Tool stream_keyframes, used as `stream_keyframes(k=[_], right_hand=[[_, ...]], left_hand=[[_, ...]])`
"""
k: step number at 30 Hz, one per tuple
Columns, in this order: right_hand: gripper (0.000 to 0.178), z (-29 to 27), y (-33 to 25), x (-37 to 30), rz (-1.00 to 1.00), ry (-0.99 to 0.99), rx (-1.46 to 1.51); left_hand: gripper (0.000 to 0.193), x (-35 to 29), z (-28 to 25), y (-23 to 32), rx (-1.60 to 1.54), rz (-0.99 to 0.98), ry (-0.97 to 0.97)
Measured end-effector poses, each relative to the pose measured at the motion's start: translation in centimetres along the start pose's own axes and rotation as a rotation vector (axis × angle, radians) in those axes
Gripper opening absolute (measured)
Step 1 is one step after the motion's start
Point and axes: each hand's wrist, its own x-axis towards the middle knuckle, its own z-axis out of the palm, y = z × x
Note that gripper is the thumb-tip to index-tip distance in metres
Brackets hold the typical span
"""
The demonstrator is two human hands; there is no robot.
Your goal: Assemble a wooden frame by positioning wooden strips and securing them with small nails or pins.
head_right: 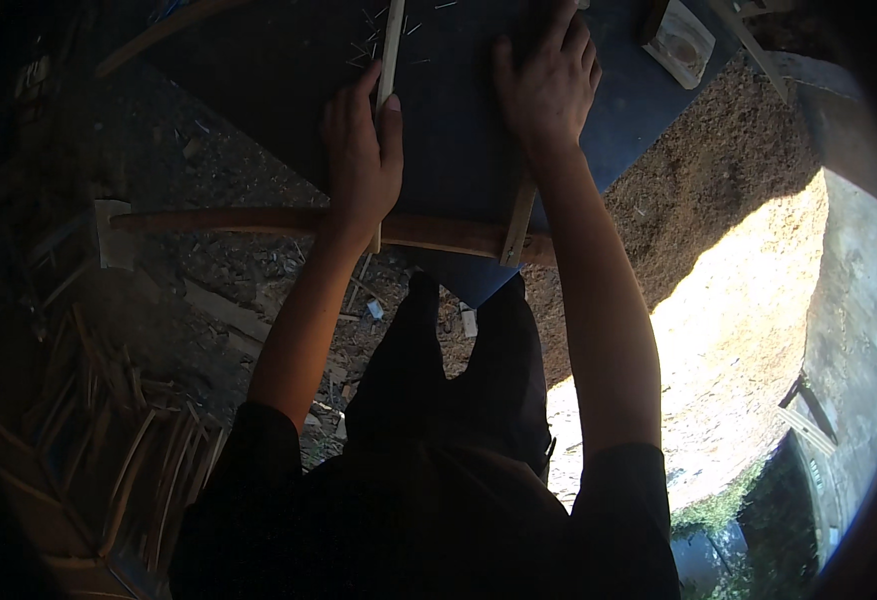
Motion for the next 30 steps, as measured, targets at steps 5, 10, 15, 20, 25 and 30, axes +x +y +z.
stream_keyframes(k=[5, 10, 15, 20, 25, 30], right_hand=[[0.093, 0.1, 0.6, -0.1, -0.046, -0.067, 0.007], [0.093, 0.2, 0.6, -0.1, -0.051, -0.053, 0.000], [0.093, 0.3, 0.7, 0.0, -0.048, -0.053, 0.026], [0.092, 0.2, 0.4, 0.0, -0.046, -0.055, 0.034], [0.092, 0.5, 0.6, -0.1, -0.060, -0.030, 0.047], [0.092, 0.5, 0.7, -0.1, -0.055, -0.020, 0.050]], left_hand=[[0.041, -0.6, -0.3, 0.8, 0.001, -0.007, -0.006], [0.040, -0.8, -0.6, 1.7, 0.050, -0.021, -0.035], [0.033, -0.3, -0.7, 2.6, 0.015, -0.118, -0.105], [0.033, 0.0, 1.2, 3.6, -0.096, -0.126, -0.073], [0.039, -0.4, 2.3, 4.1, -0.046, -0.095, -0.067], [0.041, -0.2, 1.8, 4.5, 0.037, -0.095, -0.113]])
